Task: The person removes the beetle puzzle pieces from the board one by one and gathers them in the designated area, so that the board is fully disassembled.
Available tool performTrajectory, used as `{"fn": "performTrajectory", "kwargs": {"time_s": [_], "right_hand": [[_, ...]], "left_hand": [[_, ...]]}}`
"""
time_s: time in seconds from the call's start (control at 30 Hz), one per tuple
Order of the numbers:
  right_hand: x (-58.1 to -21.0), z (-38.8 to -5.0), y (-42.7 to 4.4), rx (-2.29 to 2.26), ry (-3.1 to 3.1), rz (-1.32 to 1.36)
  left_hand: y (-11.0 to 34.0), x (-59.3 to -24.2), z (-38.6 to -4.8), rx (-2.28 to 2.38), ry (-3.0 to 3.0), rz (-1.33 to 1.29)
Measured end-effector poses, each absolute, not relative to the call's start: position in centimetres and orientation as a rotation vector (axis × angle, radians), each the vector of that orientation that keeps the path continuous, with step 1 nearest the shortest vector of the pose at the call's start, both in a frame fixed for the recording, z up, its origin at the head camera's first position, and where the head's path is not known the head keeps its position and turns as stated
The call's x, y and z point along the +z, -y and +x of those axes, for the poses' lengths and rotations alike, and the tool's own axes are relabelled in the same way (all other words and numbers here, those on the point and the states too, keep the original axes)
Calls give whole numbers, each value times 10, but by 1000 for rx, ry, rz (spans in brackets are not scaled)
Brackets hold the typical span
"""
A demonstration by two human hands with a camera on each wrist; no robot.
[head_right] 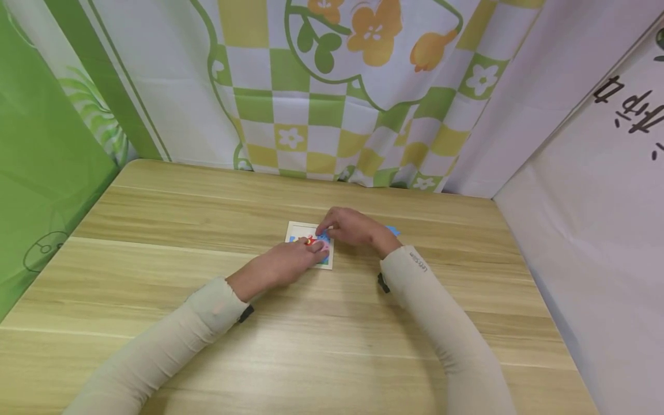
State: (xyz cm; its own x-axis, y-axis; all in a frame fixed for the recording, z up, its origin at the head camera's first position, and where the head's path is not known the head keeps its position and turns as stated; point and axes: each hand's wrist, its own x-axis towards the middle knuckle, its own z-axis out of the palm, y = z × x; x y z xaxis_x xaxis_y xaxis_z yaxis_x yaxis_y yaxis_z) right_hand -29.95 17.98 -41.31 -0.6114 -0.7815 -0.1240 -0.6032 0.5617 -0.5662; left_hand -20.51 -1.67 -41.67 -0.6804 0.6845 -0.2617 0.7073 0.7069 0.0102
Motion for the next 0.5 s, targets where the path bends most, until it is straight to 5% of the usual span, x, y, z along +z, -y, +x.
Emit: {"fn": "performTrajectory", "kwargs": {"time_s": [0.5], "right_hand": [[-410, -299, -176, -742, -2565, -950]], "left_hand": [[16, -416, -206, -94, -2663, 1097]]}}
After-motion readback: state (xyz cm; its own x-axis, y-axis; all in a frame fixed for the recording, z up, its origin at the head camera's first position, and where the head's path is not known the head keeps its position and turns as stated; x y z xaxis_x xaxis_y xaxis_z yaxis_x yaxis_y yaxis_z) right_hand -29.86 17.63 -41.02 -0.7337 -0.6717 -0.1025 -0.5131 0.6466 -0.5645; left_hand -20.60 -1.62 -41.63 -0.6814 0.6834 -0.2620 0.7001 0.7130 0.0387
